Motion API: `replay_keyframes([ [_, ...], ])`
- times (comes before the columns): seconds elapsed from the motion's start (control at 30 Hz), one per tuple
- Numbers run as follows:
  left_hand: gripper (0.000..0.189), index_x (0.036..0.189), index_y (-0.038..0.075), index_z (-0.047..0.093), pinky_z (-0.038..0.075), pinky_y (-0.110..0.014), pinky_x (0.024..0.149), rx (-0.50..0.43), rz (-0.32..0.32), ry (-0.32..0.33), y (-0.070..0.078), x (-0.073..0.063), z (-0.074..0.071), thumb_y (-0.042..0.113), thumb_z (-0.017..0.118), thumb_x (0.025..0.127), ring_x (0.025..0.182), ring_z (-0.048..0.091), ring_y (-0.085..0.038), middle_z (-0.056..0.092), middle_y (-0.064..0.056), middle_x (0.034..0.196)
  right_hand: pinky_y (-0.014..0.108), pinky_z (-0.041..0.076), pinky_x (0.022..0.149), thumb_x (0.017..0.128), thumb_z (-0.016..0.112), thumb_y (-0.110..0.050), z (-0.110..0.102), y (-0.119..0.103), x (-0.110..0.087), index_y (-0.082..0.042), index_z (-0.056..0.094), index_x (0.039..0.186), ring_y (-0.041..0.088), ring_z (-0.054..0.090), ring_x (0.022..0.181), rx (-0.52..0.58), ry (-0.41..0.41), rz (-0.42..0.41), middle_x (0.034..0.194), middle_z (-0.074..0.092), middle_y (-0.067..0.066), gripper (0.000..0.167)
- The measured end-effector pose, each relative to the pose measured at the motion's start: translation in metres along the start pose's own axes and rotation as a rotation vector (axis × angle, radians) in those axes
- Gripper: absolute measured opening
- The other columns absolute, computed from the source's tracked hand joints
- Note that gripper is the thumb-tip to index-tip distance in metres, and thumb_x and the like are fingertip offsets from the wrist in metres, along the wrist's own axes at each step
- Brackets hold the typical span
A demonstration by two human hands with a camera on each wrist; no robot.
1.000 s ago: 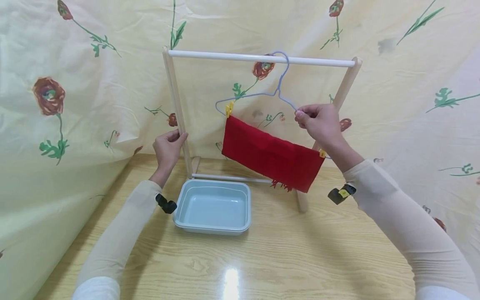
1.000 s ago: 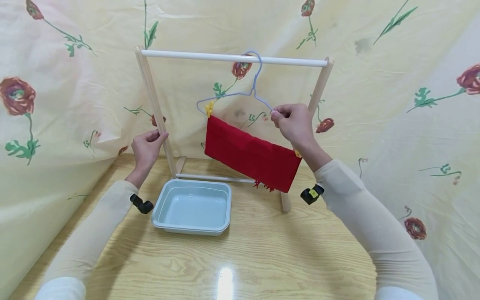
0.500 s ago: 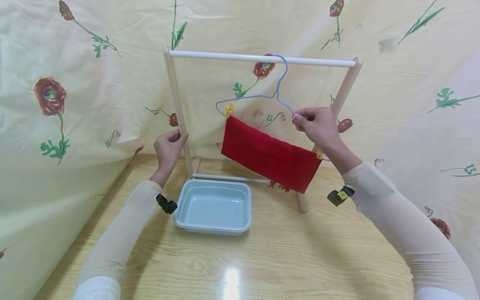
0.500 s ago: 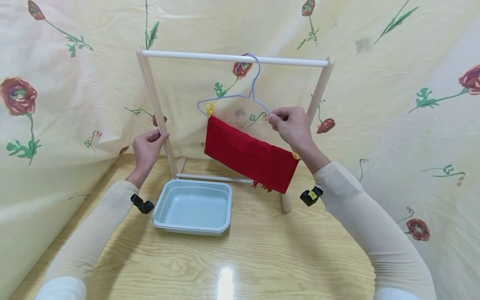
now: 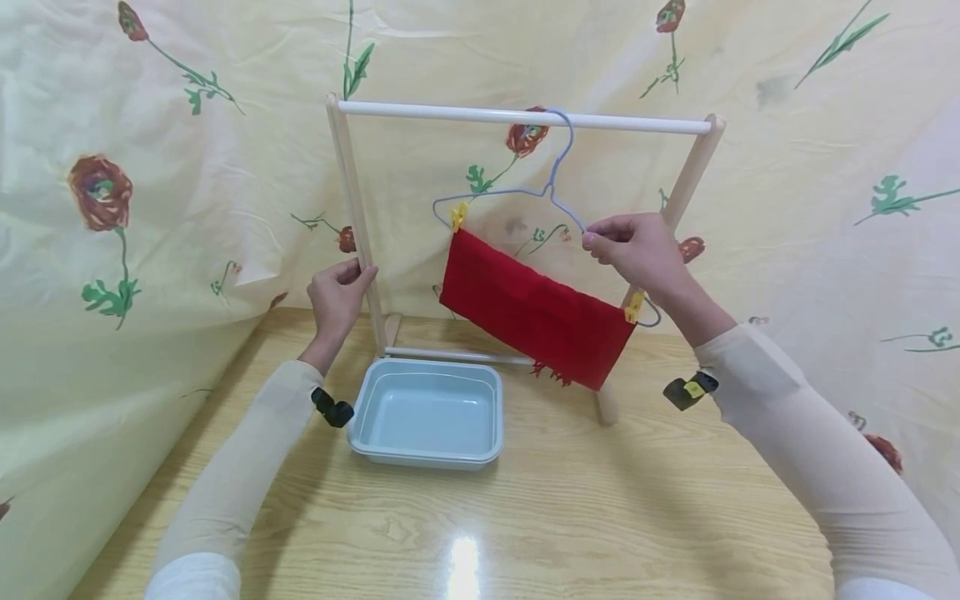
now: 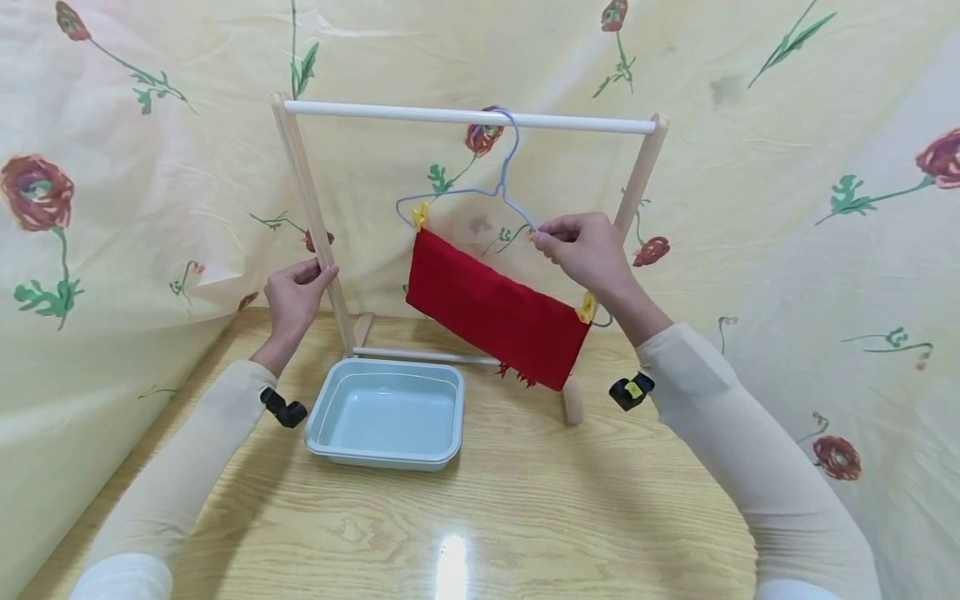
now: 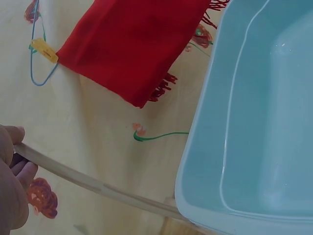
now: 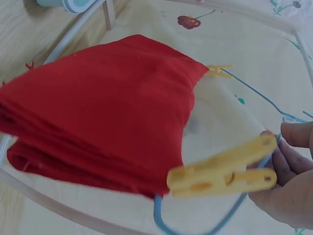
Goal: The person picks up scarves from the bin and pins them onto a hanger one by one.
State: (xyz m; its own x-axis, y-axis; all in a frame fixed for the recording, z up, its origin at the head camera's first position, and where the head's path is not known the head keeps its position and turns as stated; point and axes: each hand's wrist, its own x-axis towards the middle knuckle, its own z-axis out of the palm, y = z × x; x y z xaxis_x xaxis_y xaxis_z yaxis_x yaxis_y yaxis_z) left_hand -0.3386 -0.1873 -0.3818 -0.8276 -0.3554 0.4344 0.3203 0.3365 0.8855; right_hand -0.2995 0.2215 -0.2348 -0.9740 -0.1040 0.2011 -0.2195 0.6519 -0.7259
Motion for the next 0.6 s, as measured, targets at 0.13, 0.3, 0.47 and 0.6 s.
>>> replay_keyframes([
  [0.13, 0.033, 0.117, 0.001, 0.075, 0.061, -0.032, 0.083, -0.001, 0.005, -0.010, 0.001, 0.001, 0.001, 0.024, 0.077, 0.093, 0.100, 0.074, -0.027, 0.075, -0.018, 0.111, 0.059, 0.026, 0.120, 0.098, 0.068, -0.039, -0.006, 0.003, -0.003, -0.006, 0.069, 0.131, 0.029, 0.070, 0.108, 0.032, 0.006, -0.006, 0.120, 0.072, 0.016, 0.046],
  [0.3, 0.030, 0.117, -0.001, 0.075, 0.060, -0.028, 0.081, -0.001, 0.012, -0.019, 0.000, 0.002, 0.001, 0.018, 0.077, 0.093, 0.099, 0.075, -0.027, 0.075, -0.019, 0.110, 0.035, 0.050, 0.106, 0.098, 0.068, -0.039, -0.016, 0.008, -0.013, -0.004, 0.069, 0.130, 0.011, 0.072, 0.094, 0.054, 0.056, -0.033, 0.111, 0.075, 0.003, 0.047],
  [0.47, 0.036, 0.120, -0.002, 0.072, 0.059, -0.027, 0.086, -0.039, 0.027, -0.052, -0.003, 0.000, -0.006, 0.018, 0.079, 0.092, 0.107, 0.073, -0.029, 0.073, -0.020, 0.116, 0.014, 0.053, 0.079, 0.099, 0.068, -0.038, -0.021, 0.020, -0.030, -0.001, 0.069, 0.127, 0.001, 0.068, 0.087, 0.072, 0.112, -0.084, 0.097, 0.074, -0.015, 0.046],
  [0.6, 0.050, 0.129, -0.003, 0.066, 0.054, -0.033, 0.099, -0.023, 0.019, -0.088, -0.004, -0.007, -0.019, 0.029, 0.077, 0.093, 0.120, 0.066, -0.032, 0.068, -0.021, 0.129, 0.015, 0.052, 0.076, 0.098, 0.069, -0.036, -0.019, 0.028, -0.053, -0.001, 0.072, 0.123, 0.002, 0.067, 0.088, 0.088, 0.175, -0.121, 0.092, 0.072, -0.020, 0.043],
])
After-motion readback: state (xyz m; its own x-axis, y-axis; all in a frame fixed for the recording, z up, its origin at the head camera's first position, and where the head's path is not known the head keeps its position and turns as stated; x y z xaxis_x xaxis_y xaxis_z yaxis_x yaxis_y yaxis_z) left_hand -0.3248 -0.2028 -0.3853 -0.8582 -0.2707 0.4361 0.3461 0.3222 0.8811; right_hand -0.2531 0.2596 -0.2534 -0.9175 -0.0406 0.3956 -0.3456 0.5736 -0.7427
